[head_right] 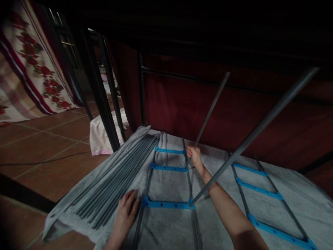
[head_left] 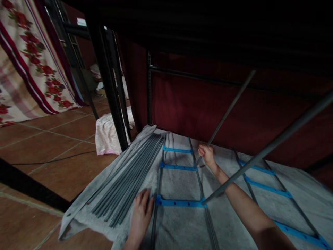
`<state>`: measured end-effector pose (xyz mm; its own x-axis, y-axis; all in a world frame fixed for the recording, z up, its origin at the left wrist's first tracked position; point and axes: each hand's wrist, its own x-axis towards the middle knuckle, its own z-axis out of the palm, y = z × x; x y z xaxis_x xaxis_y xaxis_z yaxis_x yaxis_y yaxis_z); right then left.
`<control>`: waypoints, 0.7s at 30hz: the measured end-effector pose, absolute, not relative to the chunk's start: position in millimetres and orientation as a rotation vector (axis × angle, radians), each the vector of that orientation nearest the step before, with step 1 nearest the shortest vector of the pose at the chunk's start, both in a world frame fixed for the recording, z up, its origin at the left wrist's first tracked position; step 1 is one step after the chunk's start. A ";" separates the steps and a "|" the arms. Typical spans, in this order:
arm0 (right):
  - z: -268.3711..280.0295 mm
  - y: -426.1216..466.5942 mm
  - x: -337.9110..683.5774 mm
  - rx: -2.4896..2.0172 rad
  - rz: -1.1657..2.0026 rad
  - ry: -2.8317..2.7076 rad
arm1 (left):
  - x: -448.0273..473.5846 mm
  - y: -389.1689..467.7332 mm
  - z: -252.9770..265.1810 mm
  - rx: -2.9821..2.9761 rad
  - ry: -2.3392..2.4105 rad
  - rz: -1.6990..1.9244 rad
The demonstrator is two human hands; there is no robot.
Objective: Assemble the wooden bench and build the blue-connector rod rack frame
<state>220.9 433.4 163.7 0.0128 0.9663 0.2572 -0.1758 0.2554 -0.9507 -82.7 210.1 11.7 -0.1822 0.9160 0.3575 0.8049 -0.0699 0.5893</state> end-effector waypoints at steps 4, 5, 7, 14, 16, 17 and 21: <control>165.4 431.7 224.8 -0.919 1.052 -1.193 | -111.9 215.8 38.3 1.989 2.341 0.801; 166.1 431.0 225.5 -0.927 1.043 -1.196 | -113.5 217.9 44.1 2.001 2.381 0.683; 167.7 429.6 226.6 -0.942 1.023 -1.203 | -110.8 223.1 52.5 1.986 2.439 0.479; 169.5 423.7 236.3 -0.979 0.951 -1.257 | -99.7 233.2 60.8 1.900 2.499 0.306; 164.5 422.0 241.8 -0.997 0.930 -1.286 | -102.1 227.4 67.0 1.883 2.512 0.356; 160.4 420.9 245.0 -1.010 0.916 -1.282 | -103.2 223.2 71.6 1.876 2.506 0.377; 134.9 412.9 262.0 -1.060 0.873 -1.204 | -105.6 200.5 95.2 1.800 2.515 0.404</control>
